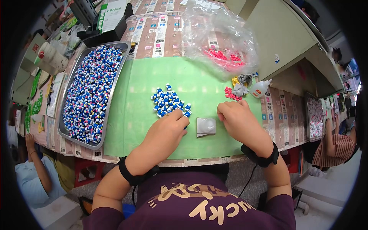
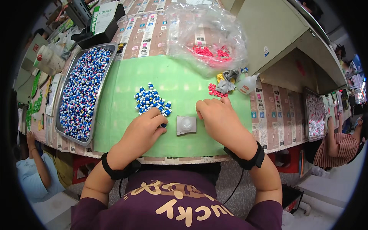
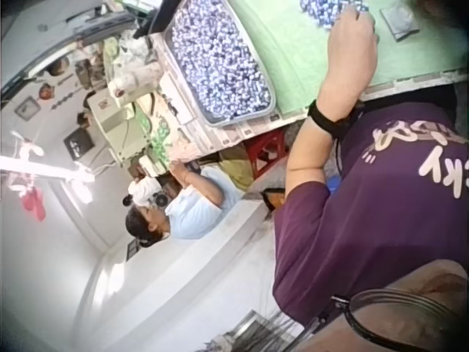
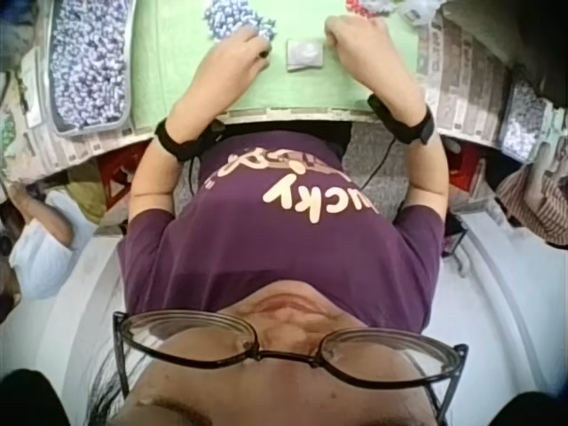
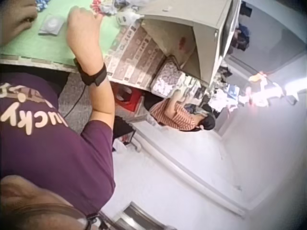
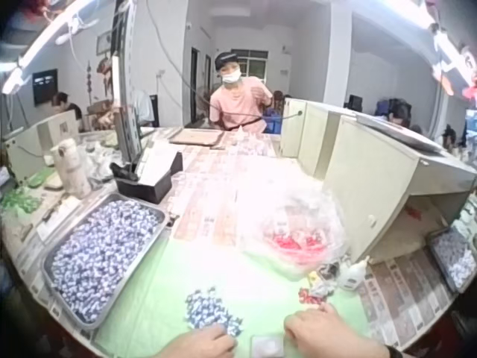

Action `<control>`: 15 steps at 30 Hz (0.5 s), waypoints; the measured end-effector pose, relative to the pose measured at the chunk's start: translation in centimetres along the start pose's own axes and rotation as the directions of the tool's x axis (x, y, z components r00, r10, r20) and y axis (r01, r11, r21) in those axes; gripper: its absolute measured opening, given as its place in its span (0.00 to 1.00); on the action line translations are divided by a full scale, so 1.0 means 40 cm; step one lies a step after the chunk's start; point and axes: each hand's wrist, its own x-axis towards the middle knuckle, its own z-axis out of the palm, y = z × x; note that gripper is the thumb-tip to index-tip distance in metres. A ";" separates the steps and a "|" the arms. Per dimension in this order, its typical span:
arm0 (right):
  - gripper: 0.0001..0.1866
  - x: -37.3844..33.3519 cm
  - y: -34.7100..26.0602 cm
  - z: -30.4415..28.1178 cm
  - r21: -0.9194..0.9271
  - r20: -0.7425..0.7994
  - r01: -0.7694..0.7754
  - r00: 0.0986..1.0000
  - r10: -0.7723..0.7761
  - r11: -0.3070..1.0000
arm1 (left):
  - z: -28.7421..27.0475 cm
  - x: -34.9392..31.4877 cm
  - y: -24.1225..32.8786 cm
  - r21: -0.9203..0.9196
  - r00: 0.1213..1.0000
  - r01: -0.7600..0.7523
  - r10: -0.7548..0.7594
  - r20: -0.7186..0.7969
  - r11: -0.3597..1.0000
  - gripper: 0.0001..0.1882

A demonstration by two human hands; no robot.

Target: The person repeatedly picks a blue-and-white capsule from a pile and a pink cap from a pile, then presses them together to form a complete capsule. The assembled capsules are placed on the green mat. The process is repeated continuously throughout the clip.

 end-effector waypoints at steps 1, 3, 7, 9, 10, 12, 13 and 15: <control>0.07 -0.002 0.004 0.001 0.022 -0.017 -0.003 1.000 0.003 1.000 | -0.001 0.000 0.002 -0.002 1.000 -0.003 0.003 0.001 1.000 0.10; 0.07 -0.008 0.002 -0.011 0.121 -0.060 -0.027 0.998 0.035 0.992 | -0.010 0.000 0.007 -0.004 1.000 -0.009 0.009 0.001 1.000 0.10; 0.09 -0.025 -0.056 -0.072 0.551 -0.152 -0.036 0.978 0.143 0.834 | -0.051 -0.013 0.021 -0.550 0.976 0.114 -0.196 -0.093 0.827 0.10; 0.12 -0.031 -0.109 -0.091 0.777 -0.139 -0.018 0.970 0.199 0.629 | -0.065 -0.031 0.020 -0.771 0.967 0.072 -0.235 -0.102 0.633 0.10; 0.12 -0.029 -0.140 -0.090 0.808 -0.173 0.027 0.966 0.193 0.589 | -0.075 -0.038 0.030 -0.817 0.978 0.051 -0.195 -0.076 0.574 0.11; 0.13 -0.021 -0.192 -0.073 0.856 -0.238 0.115 0.953 0.187 0.504 | -0.076 -0.041 0.055 -0.899 0.993 0.018 -0.109 -0.034 0.438 0.11; 0.14 -0.018 -0.199 -0.064 0.817 -0.276 0.155 0.951 0.141 0.555 | -0.071 -0.042 0.067 -0.962 0.995 0.036 -0.103 0.008 0.270 0.08; 0.14 -0.006 -0.213 -0.054 0.724 -0.346 0.230 0.937 0.054 0.650 | -0.081 -0.051 0.068 -0.988 0.994 0.074 -0.094 0.062 0.134 0.08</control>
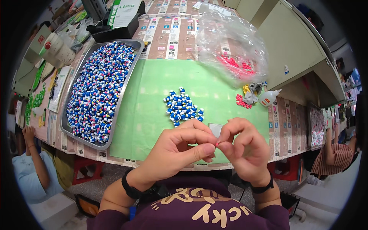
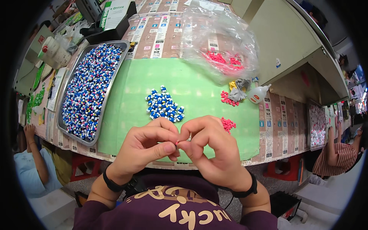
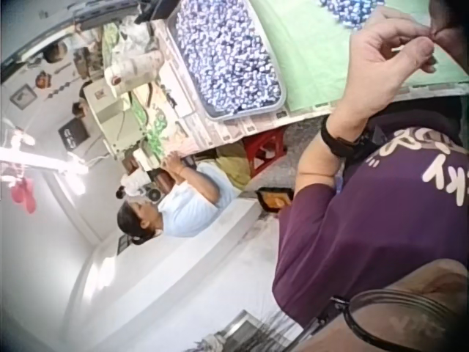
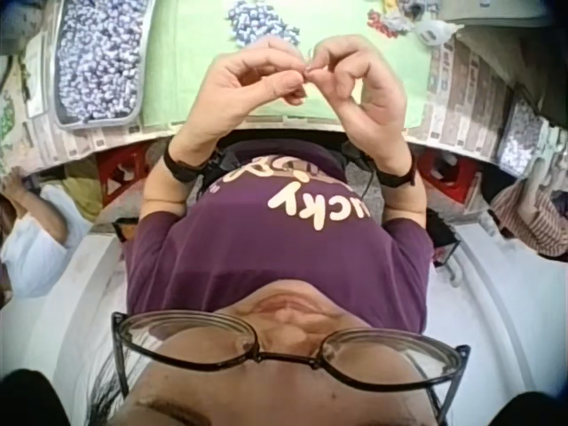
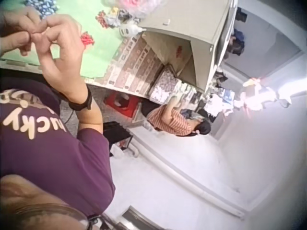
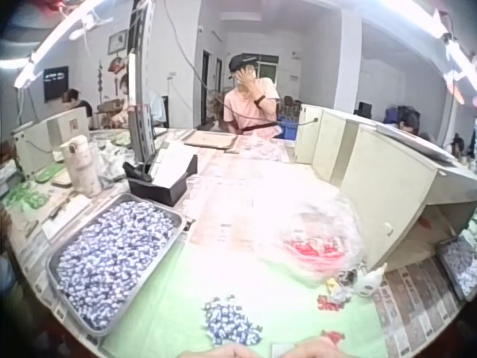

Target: The person repeatedly picks a blue-and-white capsule from a pile and a pink cap from a pile, then presses them together to form a complete capsule. The assembled capsules are placed on the green mat. The process is repeated continuously throughout the clip.

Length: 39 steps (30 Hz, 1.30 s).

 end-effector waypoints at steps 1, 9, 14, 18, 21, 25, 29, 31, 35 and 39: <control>0.14 0.001 -0.001 0.007 -0.058 0.011 0.052 0.999 -0.052 0.997 | -0.002 -0.002 0.001 -0.070 1.000 0.028 -0.027 0.017 0.997 0.08; 0.12 0.006 -0.006 -0.016 -0.324 0.352 0.379 0.899 -0.262 0.867 | -0.031 -0.021 -0.009 0.176 0.994 0.057 -0.073 0.084 0.983 0.05; 0.10 0.014 -0.023 -0.046 -0.378 0.441 0.352 0.882 -0.168 0.856 | -0.025 -0.011 -0.039 0.196 0.994 0.079 -0.092 0.060 0.977 0.06; 0.10 0.008 0.054 -0.085 -0.384 0.156 -0.089 0.975 0.160 0.919 | -0.044 -0.008 -0.028 0.214 0.996 0.078 -0.067 -0.059 0.974 0.10; 0.11 0.012 0.095 -0.084 -0.512 0.222 0.019 0.969 0.111 0.859 | -0.063 -0.027 -0.012 0.149 0.975 0.126 -0.095 -0.200 0.981 0.11; 0.12 0.020 0.101 -0.066 -0.624 0.229 0.036 0.963 0.139 0.780 | -0.103 -0.045 -0.020 0.267 0.978 -0.008 0.064 -0.200 0.964 0.13; 0.12 0.030 0.098 -0.057 -0.652 0.227 0.037 0.963 0.148 0.757 | -0.101 -0.051 -0.019 0.219 0.968 -0.021 0.075 -0.241 0.975 0.12; 0.12 0.035 0.097 -0.052 -0.655 0.228 0.031 0.961 0.158 0.755 | -0.105 -0.052 -0.015 0.244 0.975 -0.008 0.061 -0.212 0.970 0.13; 0.11 0.038 0.094 -0.049 -0.645 0.234 0.019 0.957 0.174 0.764 | -0.088 -0.044 -0.023 0.130 0.964 -0.006 0.040 -0.264 0.991 0.14; 0.12 0.030 0.075 -0.061 -0.530 0.178 -0.040 0.972 0.157 0.847 | -0.086 -0.034 -0.032 0.074 0.978 -0.038 0.053 -0.204 0.997 0.13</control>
